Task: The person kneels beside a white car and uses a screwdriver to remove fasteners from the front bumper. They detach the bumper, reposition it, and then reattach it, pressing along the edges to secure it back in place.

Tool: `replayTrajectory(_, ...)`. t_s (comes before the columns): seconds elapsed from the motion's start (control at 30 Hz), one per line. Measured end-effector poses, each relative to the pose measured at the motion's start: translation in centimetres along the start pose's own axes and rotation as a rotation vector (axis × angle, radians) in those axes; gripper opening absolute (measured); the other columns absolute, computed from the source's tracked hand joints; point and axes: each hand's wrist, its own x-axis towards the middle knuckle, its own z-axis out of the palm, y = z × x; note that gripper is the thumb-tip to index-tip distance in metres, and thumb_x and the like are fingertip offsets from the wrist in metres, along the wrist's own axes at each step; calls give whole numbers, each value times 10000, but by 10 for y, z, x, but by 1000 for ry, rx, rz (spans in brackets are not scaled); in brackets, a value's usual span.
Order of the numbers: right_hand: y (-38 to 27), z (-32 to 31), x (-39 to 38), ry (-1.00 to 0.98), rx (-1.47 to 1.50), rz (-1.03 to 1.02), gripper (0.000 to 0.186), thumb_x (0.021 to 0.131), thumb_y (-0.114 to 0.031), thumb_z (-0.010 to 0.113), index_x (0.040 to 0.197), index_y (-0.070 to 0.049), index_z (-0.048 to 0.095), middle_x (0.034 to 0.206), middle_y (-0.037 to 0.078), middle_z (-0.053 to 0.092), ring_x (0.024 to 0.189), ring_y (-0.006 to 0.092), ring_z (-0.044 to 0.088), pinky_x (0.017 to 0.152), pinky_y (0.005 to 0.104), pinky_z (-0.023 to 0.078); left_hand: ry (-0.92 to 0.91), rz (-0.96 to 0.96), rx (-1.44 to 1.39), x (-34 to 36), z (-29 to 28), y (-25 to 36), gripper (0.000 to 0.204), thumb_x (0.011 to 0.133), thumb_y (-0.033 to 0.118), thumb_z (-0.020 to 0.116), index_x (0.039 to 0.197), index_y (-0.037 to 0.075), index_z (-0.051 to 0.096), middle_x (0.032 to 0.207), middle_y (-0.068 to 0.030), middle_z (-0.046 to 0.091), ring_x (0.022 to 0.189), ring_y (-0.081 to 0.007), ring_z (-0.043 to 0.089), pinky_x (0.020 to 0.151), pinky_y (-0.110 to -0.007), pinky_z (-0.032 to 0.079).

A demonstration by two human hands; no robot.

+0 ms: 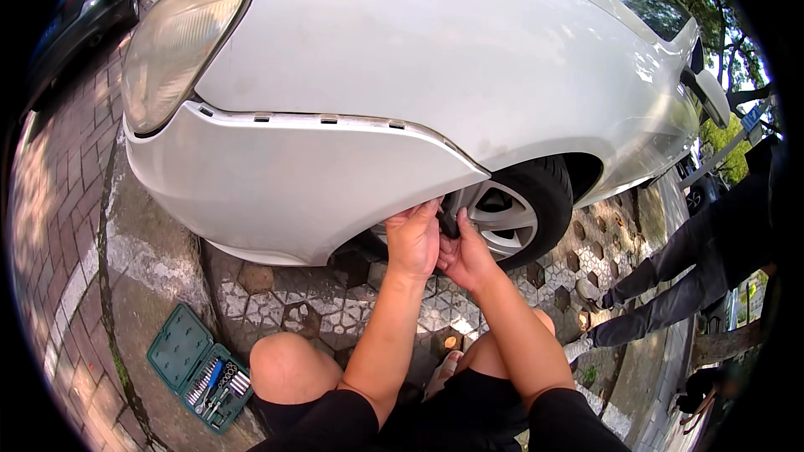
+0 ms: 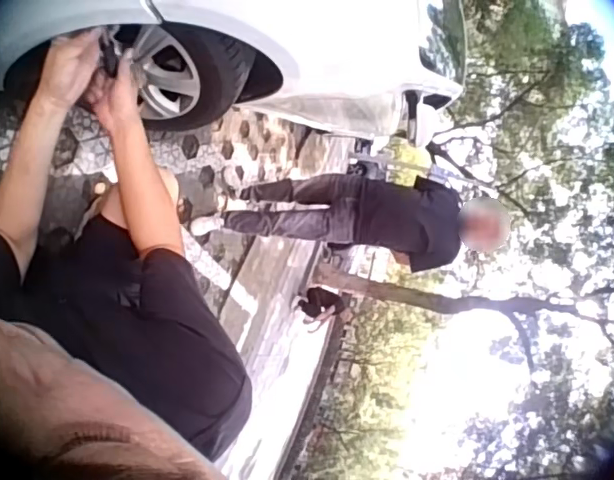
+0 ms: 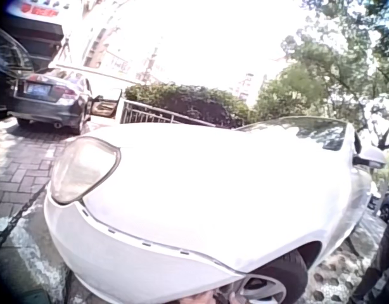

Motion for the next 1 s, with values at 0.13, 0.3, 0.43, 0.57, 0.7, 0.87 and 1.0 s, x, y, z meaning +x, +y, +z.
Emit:
replayTrajectory(0.13, 10, 19, 11, 196, -156, -382, 247, 961, -362, 636, 1081, -151, 591, 930, 29, 600, 756, 144, 507, 700, 296, 437, -49, 4, 1, 1, -6, 4, 241, 887, -22, 662, 1092, 104, 671, 1081, -19, 672, 1040, -182, 599, 968, -370, 451)
replayTrajectory(0.3, 12, 44, 12, 328, -69, -245, 219, 965, -330, 644, 1065, -158, 552, 782, 15, 533, 696, 149, 502, 653, 311, 431, -33, 13, 18, 1, -6, 3, 226, 890, -6, 668, 1088, 102, 673, 1086, -14, 671, 1038, -176, 597, 959, -369, 450)
replayTrajectory(0.43, 9, 25, 4, 254, -27, -88, 224, 974, -342, 632, 1056, -144, 564, 743, 28, 525, 630, 150, 475, 601, 300, 412, -27, 33, 30, 1, -4, 1, 210, 891, 2, 673, 1079, 96, 674, 1072, -15, 674, 1023, -176, 600, 957, -369, 454)
replayTrajectory(0.57, 6, 27, 15, 227, -48, -417, 200, 931, -240, 691, 1072, -161, 572, 878, 24, 571, 783, 154, 508, 748, 337, 434, -58, 5, 27, 4, -7, 3, 201, 895, 6, 673, 1074, 96, 682, 1072, -17, 682, 1024, -172, 605, 956, -366, 457)
replayTrajectory(0.7, 9, 36, 15, 324, -25, -266, 306, 1007, -424, 536, 1120, -144, 584, 860, 18, 576, 761, 159, 512, 727, 313, 431, -41, 14, 45, 5, -13, -2, 168, 890, 21, 688, 1041, 93, 681, 1033, -16, 669, 975, -189, 590, 926, -354, 460)
replayTrajectory(0.87, 6, 14, 12, 271, 1, -128, 336, 1027, -453, 500, 1060, -128, 578, 677, -10, 475, 572, 106, 405, 582, 271, 391, -21, -1, 38, 4, -9, 1, 179, 895, -6, 666, 1044, 91, 684, 1026, -30, 666, 958, -193, 585, 908, -358, 459)
replayTrajectory(1.0, -4, 22, 7, 157, -47, -398, 221, 912, -175, 694, 1102, -138, 586, 944, 39, 570, 859, 158, 496, 818, 323, 443, -12, -7, -19, 2, 1, 2, 195, 903, -20, 650, 1067, 79, 685, 1042, -29, 679, 982, -173, 601, 898, -348, 466)
